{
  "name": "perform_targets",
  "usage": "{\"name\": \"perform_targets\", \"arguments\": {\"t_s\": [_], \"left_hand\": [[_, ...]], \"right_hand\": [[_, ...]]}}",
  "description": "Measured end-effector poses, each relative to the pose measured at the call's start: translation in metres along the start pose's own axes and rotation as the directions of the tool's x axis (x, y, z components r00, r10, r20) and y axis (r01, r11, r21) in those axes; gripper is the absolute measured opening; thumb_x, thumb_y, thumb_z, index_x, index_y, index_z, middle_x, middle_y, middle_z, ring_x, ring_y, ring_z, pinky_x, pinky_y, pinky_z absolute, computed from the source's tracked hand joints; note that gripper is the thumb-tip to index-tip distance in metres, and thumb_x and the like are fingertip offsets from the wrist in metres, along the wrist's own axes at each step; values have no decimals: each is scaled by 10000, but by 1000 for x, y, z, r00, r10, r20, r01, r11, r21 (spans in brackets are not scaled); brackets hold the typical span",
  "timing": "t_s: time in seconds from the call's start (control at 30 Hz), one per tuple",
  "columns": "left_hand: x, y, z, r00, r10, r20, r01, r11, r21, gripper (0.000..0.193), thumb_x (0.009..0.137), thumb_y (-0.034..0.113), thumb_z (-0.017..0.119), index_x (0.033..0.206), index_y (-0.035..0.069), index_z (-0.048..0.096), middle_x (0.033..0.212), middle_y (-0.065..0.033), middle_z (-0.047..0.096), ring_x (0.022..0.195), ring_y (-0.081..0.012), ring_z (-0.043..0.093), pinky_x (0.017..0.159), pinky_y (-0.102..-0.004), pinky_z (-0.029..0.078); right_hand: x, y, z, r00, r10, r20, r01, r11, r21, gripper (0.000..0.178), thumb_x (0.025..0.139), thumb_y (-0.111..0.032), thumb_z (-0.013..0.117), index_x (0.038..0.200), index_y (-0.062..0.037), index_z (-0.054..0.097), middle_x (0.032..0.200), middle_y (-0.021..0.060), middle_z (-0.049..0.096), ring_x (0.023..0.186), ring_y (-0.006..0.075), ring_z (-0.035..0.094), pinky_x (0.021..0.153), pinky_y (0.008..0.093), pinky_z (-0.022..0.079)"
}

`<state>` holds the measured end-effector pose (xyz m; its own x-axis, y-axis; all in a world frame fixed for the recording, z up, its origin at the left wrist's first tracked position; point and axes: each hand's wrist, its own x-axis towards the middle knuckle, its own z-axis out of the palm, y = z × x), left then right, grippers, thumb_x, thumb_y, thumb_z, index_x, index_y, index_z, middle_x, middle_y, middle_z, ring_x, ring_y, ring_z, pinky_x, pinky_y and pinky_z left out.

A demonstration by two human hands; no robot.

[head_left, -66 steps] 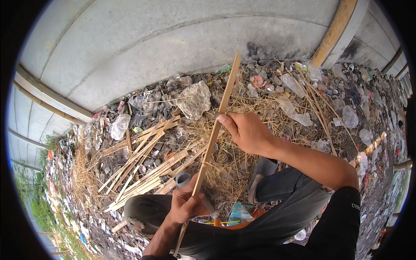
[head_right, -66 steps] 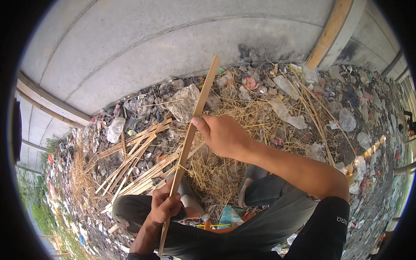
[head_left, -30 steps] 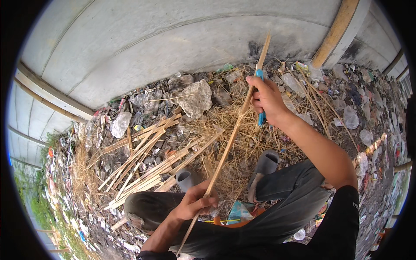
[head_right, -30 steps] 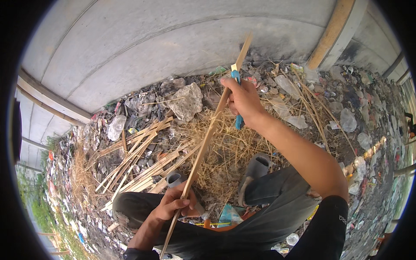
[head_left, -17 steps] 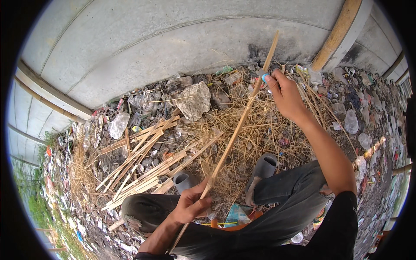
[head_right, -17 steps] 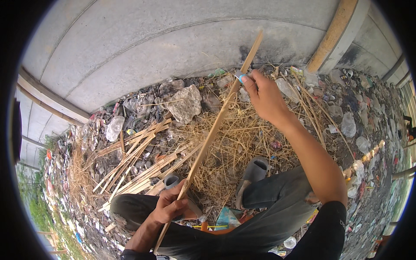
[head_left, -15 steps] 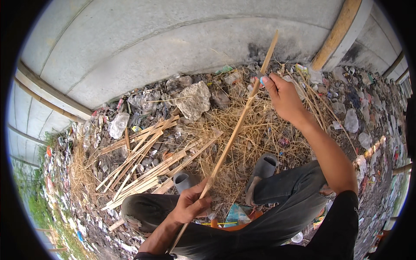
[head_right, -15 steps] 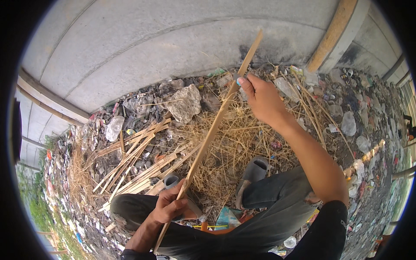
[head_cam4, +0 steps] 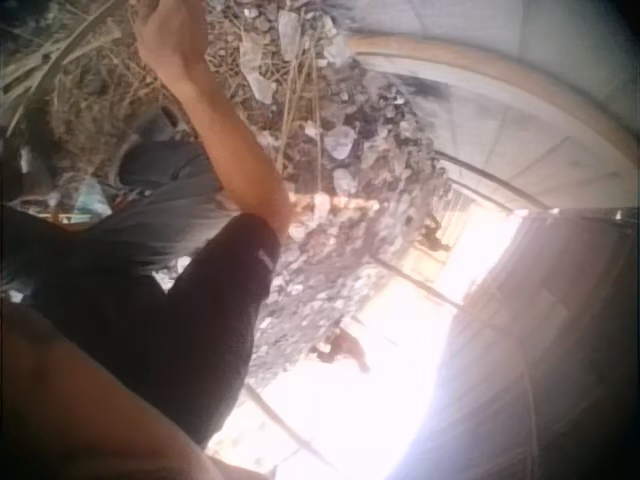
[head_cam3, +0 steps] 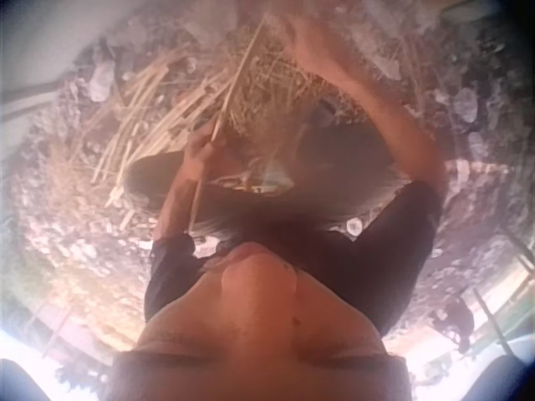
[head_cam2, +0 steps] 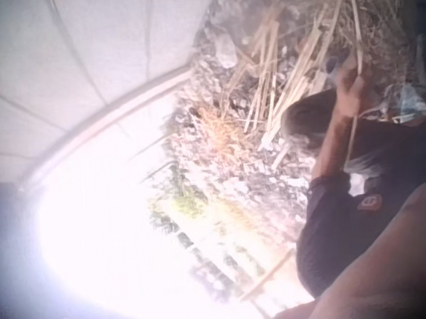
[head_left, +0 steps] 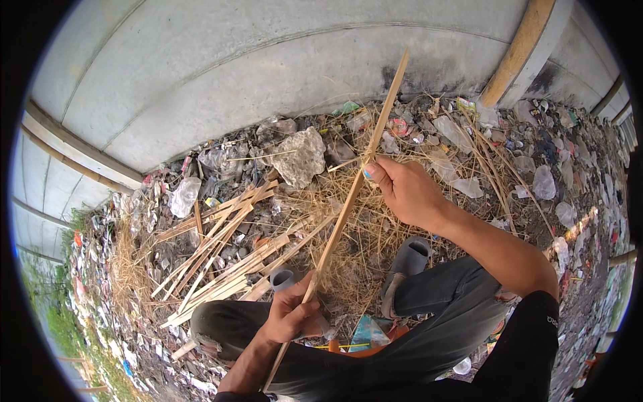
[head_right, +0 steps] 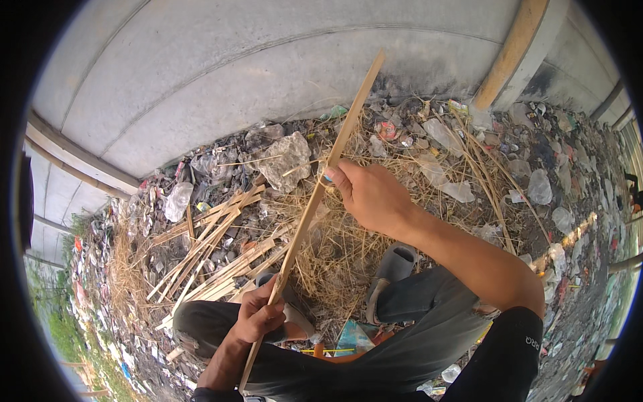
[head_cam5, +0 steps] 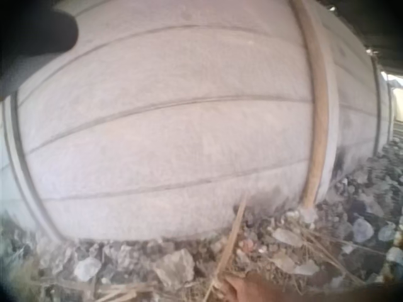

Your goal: The person sits on the ground and uses a small knife to shave thin strips from a long bamboo stick. They hold the stick with their left hand and scrape along its length with the knife in their right hand, producing fine shavings that fall onto the debris-covered floor.

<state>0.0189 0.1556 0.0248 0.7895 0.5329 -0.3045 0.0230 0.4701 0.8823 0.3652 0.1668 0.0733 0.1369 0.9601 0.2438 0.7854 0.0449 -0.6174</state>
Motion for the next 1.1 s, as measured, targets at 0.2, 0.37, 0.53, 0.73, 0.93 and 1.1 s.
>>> {"name": "perform_targets", "arguments": {"t_s": [0.2,0.37,0.53,0.73,0.93,1.1], "left_hand": [[3,4,7,998,40,42,-37,997,-61,722,943,-52,537,1631,70,355,684,26,410,470,-66,334,457,-249,284],[-1,10,5,999,13,-42,-16,996,-90,712,929,-54,541,1615,71,391,690,33,391,474,-63,326,454,-247,285],[1,10,5,1000,2,27,1,992,-123,703,965,-5,573,1624,-17,326,785,46,489,602,-44,432,550,-220,356],[0,14,6,999,47,-22,-49,998,-48,703,929,-40,534,1610,77,406,664,39,391,462,-60,316,442,-250,270],[2,10,5,999,37,-36,-40,995,-89,716,924,-37,542,1616,74,394,654,42,402,452,-62,319,437,-251,265],[6,17,12,997,41,-60,-45,996,-72,702,913,-30,535,1599,39,404,656,40,393,447,-62,323,427,-246,269]], "right_hand": [[17,8,-17,986,157,-49,-155,987,44,481,1146,-360,410,1071,15,700,543,155,562,453,310,579,478,457,425],[4,-9,1,999,25,41,-26,999,26,449,1135,-317,449,1122,54,701,549,161,569,435,291,575,464,459,430],[9,9,-5,1000,-5,-25,6,1000,25,390,1114,-297,502,1168,42,687,565,170,591,454,301,602,461,462,431],[11,-20,-4,994,94,55,-95,995,30,396,1116,-331,494,1153,9,693,521,153,567,457,324,606,450,458,429],[-14,-32,18,991,-74,112,67,996,64,455,1139,-364,452,968,17,632,532,157,512,448,277,551,466,432,395],[-9,-43,18,994,-25,107,14,995,94,376,1116,-341,503,995,-19,654,542,177,548,469,367,583,452,455,409]]}}
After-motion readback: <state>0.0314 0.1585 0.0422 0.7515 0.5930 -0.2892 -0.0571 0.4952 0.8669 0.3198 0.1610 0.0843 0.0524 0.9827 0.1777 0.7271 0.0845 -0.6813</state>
